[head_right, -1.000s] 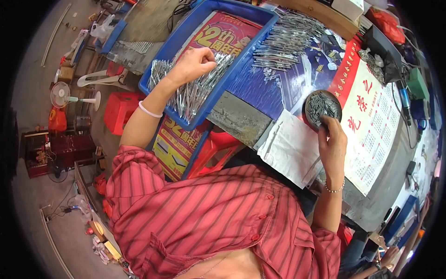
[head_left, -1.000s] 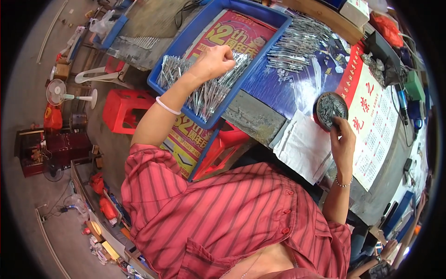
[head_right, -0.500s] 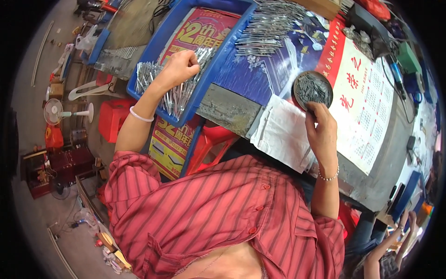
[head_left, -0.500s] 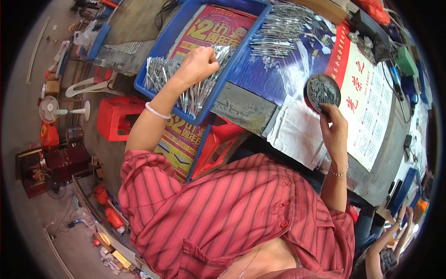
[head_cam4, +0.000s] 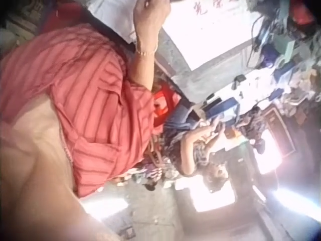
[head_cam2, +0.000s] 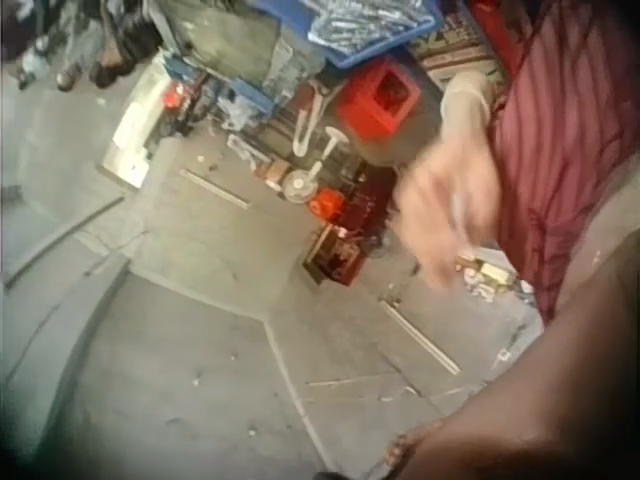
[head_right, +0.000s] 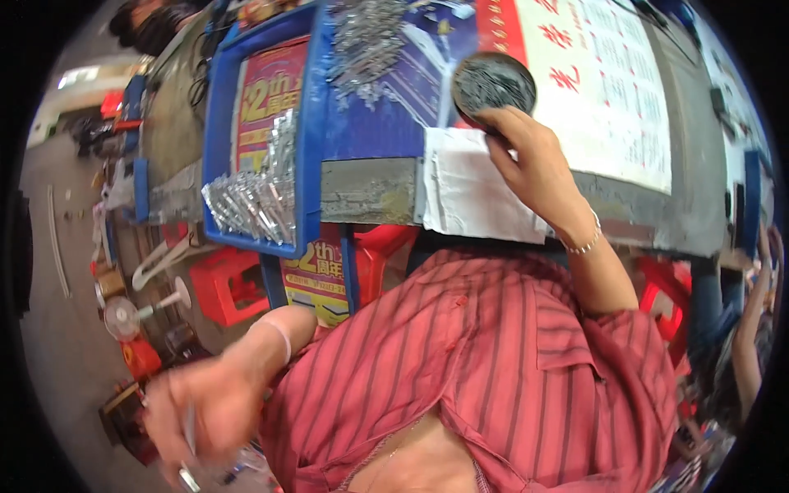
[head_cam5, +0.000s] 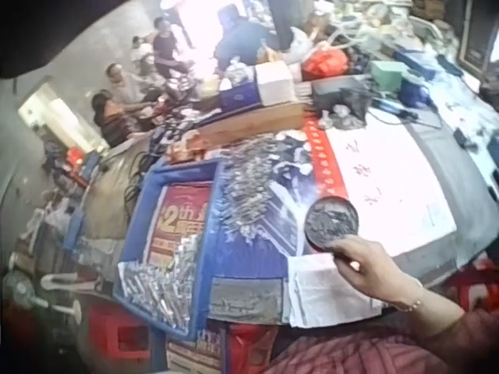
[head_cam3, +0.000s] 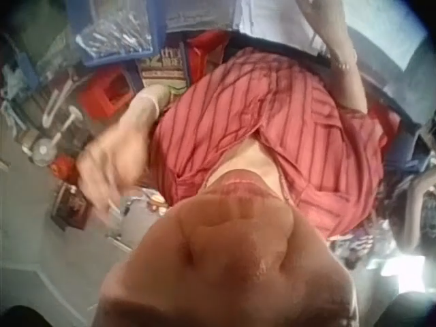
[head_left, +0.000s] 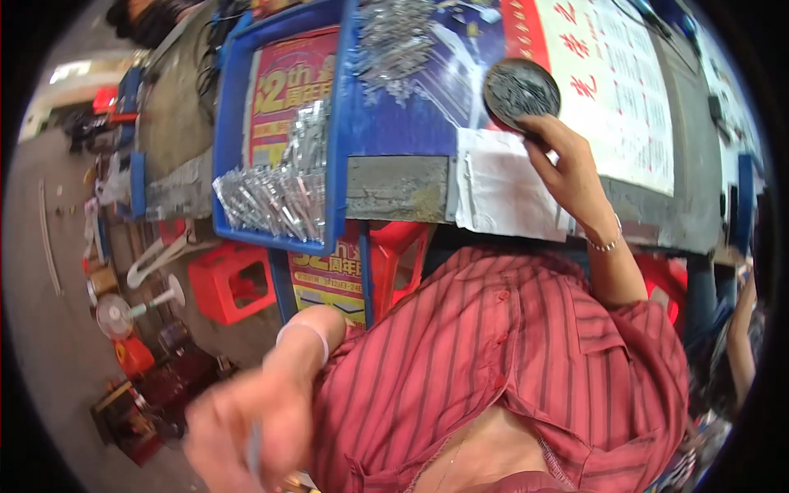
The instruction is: Manually inserting small metal pins into a circular component at a manufacturing workbench.
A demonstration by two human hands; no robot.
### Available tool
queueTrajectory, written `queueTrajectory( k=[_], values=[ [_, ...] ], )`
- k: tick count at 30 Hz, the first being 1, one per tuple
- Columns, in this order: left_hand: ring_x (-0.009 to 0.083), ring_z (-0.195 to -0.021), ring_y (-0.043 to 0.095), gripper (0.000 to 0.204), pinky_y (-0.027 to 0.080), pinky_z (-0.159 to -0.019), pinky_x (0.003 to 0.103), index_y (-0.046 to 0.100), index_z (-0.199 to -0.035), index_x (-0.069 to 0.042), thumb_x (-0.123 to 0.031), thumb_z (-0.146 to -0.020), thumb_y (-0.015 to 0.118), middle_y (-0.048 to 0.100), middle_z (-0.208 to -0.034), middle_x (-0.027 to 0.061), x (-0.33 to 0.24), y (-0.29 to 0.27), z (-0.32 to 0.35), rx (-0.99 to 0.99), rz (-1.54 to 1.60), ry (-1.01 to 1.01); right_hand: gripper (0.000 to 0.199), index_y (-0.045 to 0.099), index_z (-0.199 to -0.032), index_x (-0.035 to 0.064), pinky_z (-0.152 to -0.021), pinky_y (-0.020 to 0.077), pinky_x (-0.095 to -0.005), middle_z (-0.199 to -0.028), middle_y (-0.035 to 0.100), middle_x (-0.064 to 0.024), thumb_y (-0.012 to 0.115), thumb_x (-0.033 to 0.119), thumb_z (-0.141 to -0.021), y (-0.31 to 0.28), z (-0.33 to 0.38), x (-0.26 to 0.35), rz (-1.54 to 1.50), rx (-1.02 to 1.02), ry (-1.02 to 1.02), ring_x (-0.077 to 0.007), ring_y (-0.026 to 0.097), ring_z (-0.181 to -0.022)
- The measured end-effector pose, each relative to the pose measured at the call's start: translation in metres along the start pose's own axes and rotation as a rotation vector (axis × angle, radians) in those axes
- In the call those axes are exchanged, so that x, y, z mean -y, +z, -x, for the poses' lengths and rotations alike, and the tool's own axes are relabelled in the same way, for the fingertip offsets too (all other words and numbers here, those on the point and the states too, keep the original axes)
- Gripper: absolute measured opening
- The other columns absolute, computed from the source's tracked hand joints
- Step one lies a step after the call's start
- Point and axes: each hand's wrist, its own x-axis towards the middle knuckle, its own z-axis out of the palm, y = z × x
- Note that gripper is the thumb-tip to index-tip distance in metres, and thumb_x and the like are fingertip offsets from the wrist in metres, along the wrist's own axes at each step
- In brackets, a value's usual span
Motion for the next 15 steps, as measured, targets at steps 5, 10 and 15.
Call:
queueTrajectory(
  k=[5, 10, 15],
  values=[
    [0.0194, -0.114, 0.052, 0.029, 0.042, -0.094, 0.034, 0.055, -0.119, -0.006, -0.02, -0.094, 0.052, 0.056, -0.125, 0.0082, -0.01, 0.05, -0.03, 0.632, -0.176, 0.311, 0.024, 0.058, -0.103, 0.0013, -0.066, 0.0466, -0.0336, -0.086, 0.059, -0.0133, 0.057, -0.005, -0.08, -0.002, 0.0, 0.008, 0.036, -0.009, -0.112, -0.0294, 0.059, -0.076],
    [0.0233, -0.126, 0.044, 0.041, 0.035, -0.105, 0.04, 0.041, -0.134, -0.006, -0.023, -0.097, 0.048, 0.049, -0.136, 0.0084, -0.008, 0.046, -0.034, 0.332, -0.465, 0.714, 0.023, 0.058, -0.101, 0.0002, -0.069, 0.0484, -0.0345, -0.091, 0.061, -0.0139, 0.057, -0.004, -0.079, -0.003, 0.012, 0.008, 0.049, -0.027, -0.093, -0.0312, 0.061, -0.08],
    [0.0237, -0.125, 0.045, 0.04, 0.036, -0.105, 0.041, 0.043, -0.133, -0.006, -0.022, -0.097, 0.048, 0.048, -0.136, 0.0093, -0.007, 0.056, -0.03, 0.411, -0.416, 0.545, 0.018, 0.059, -0.098, 0.0009, -0.07, 0.0486, -0.0391, -0.087, 0.059, -0.0141, 0.055, 0.002, -0.08, -0.005, 0.021, 0.009, 0.066, -0.031, -0.095, -0.0321, 0.06, -0.082]
  ],
)
